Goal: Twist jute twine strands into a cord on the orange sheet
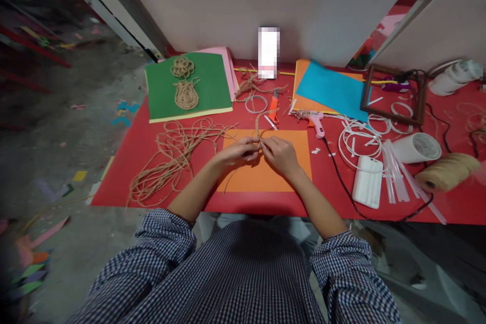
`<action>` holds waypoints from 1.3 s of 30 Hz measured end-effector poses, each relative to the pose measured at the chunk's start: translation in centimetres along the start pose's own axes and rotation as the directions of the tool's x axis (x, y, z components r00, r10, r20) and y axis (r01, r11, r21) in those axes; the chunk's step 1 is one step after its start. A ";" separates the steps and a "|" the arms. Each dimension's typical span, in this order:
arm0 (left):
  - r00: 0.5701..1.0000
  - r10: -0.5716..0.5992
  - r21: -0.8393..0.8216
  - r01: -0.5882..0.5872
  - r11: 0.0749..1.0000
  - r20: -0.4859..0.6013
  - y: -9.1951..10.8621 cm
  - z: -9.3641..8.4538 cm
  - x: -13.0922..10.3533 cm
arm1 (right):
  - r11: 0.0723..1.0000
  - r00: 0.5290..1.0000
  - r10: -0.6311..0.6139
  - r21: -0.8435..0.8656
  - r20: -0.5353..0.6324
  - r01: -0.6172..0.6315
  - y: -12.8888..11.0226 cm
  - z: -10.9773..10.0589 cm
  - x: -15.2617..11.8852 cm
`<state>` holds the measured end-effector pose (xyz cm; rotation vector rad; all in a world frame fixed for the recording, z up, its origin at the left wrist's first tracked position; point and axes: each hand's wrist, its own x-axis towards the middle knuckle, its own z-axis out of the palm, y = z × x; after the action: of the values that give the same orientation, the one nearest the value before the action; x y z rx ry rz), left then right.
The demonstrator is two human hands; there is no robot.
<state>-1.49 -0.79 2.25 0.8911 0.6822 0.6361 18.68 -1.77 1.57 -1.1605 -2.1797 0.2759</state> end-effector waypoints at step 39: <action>0.453 0.577 0.373 -0.464 0.804 -0.680 1.9 -1.6 0.0 | 0.136 0.675 0.738 0.978 0.007 -0.159 4.1 -0.4 1.4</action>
<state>-3.11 0.93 3.14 0.9443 1.2532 1.6285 21.07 1.74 0.59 -0.9428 -0.6995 1.2313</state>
